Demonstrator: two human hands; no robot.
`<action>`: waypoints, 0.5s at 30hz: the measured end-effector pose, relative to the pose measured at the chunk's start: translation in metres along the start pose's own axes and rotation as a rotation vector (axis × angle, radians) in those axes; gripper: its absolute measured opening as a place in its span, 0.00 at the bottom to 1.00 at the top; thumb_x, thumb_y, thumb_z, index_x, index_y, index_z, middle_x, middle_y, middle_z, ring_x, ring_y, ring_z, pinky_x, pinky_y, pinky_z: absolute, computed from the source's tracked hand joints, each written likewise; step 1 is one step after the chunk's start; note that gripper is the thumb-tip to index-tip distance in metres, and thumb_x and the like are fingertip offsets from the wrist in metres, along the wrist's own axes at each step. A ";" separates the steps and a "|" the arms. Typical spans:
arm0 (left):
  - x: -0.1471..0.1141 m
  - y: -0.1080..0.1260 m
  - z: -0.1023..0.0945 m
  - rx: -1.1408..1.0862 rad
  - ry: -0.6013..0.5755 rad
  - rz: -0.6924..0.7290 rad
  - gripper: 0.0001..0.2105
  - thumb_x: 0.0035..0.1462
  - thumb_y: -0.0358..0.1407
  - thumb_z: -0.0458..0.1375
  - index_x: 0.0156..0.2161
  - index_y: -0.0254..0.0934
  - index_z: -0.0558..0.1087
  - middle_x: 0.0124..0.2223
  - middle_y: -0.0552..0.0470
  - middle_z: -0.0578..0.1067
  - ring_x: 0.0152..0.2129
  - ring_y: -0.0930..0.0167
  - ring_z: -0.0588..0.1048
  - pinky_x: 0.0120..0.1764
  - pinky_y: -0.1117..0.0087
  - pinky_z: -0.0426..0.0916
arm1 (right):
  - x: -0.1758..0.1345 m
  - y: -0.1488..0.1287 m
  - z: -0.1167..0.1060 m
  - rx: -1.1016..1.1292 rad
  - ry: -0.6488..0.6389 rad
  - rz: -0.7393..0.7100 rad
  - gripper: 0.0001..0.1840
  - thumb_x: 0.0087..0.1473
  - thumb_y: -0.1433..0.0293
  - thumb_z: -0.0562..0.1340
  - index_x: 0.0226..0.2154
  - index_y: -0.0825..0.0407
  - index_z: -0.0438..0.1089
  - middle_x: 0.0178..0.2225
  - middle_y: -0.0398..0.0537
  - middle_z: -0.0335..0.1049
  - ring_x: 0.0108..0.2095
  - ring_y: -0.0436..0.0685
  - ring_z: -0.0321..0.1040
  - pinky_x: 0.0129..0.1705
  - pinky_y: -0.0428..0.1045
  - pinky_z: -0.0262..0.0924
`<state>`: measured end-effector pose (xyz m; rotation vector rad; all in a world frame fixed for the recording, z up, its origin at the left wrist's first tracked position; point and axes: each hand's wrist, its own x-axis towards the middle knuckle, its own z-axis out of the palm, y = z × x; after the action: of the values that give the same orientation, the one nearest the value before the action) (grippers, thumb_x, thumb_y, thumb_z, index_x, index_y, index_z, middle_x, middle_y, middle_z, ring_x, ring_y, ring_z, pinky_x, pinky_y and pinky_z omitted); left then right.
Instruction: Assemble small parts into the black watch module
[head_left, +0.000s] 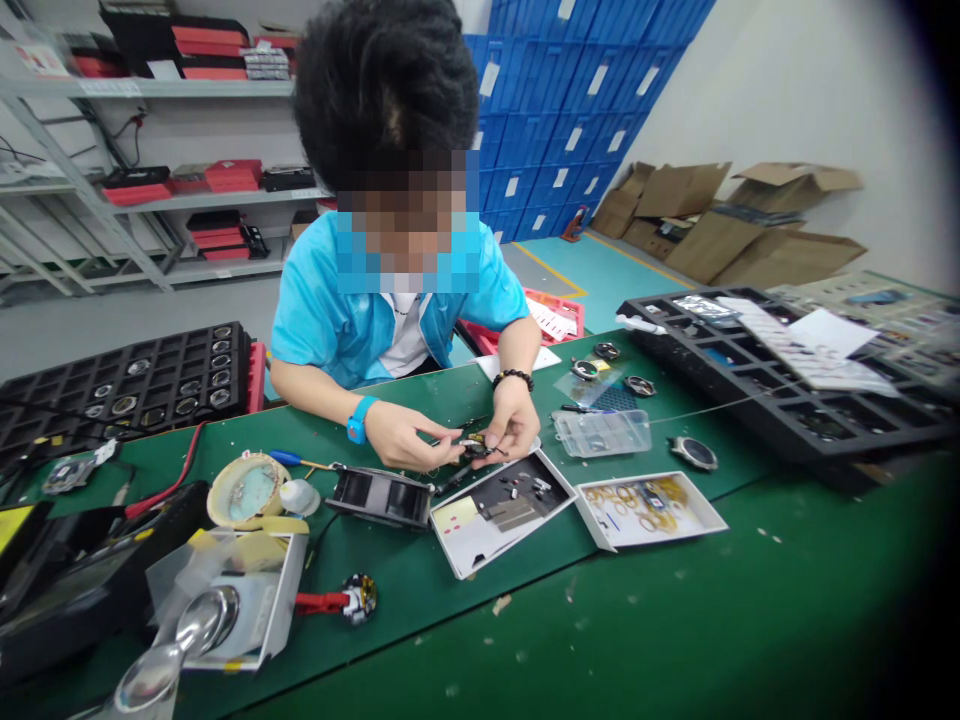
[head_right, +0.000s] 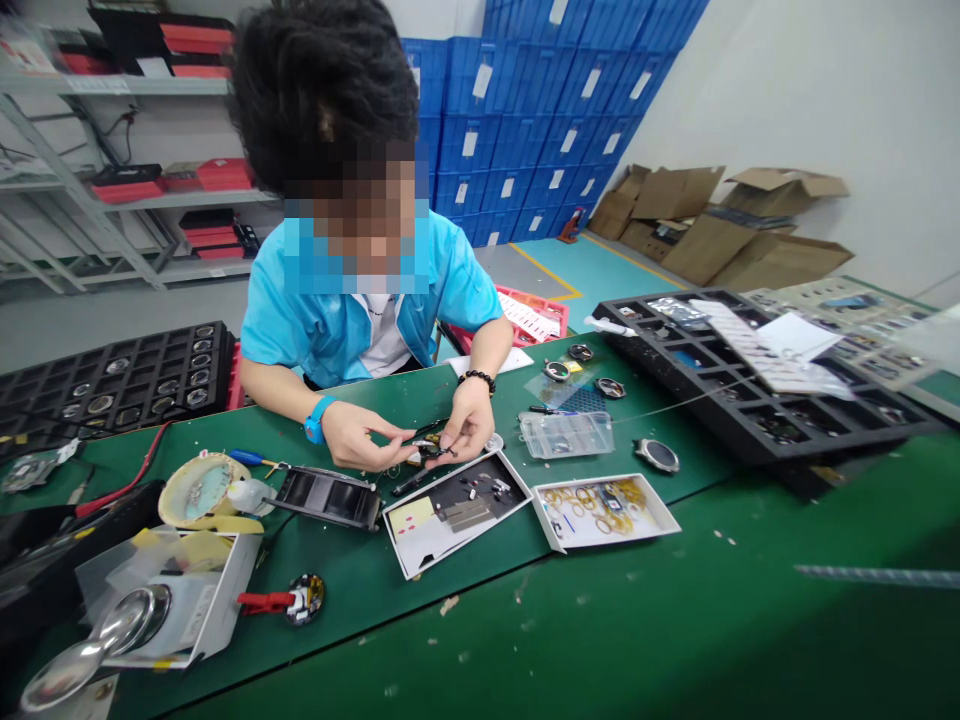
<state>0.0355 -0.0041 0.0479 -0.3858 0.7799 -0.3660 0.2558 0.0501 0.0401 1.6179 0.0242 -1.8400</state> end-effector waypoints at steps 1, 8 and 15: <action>0.000 0.002 -0.001 0.120 -0.007 0.028 0.10 0.69 0.30 0.59 0.50 0.23 0.74 0.44 0.42 0.79 0.42 0.81 0.79 0.45 0.84 0.78 | 0.002 -0.005 -0.004 0.092 -0.045 0.103 0.16 0.61 0.83 0.55 0.50 0.76 0.68 0.46 0.63 0.74 0.55 0.45 0.73 0.52 0.32 0.61; 0.005 0.008 -0.007 1.100 0.211 0.682 0.17 0.74 0.32 0.51 0.36 0.33 0.79 0.40 0.45 0.76 0.41 0.79 0.77 0.50 0.80 0.76 | 0.026 -0.032 -0.036 0.307 -0.007 0.450 0.21 0.64 0.78 0.54 0.54 0.75 0.70 0.52 0.67 0.72 0.59 0.50 0.70 0.55 0.40 0.63; 0.022 0.009 -0.009 1.105 0.231 0.843 0.20 0.76 0.37 0.43 0.33 0.33 0.71 0.30 0.54 0.68 0.29 0.80 0.70 0.34 0.81 0.70 | 0.011 -0.030 -0.026 0.323 0.156 0.481 0.18 0.62 0.79 0.57 0.50 0.75 0.73 0.48 0.67 0.73 0.54 0.51 0.73 0.52 0.40 0.63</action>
<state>0.0452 -0.0084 0.0250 1.0186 0.7788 0.0002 0.2636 0.0790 0.0120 1.7879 -0.5706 -1.3927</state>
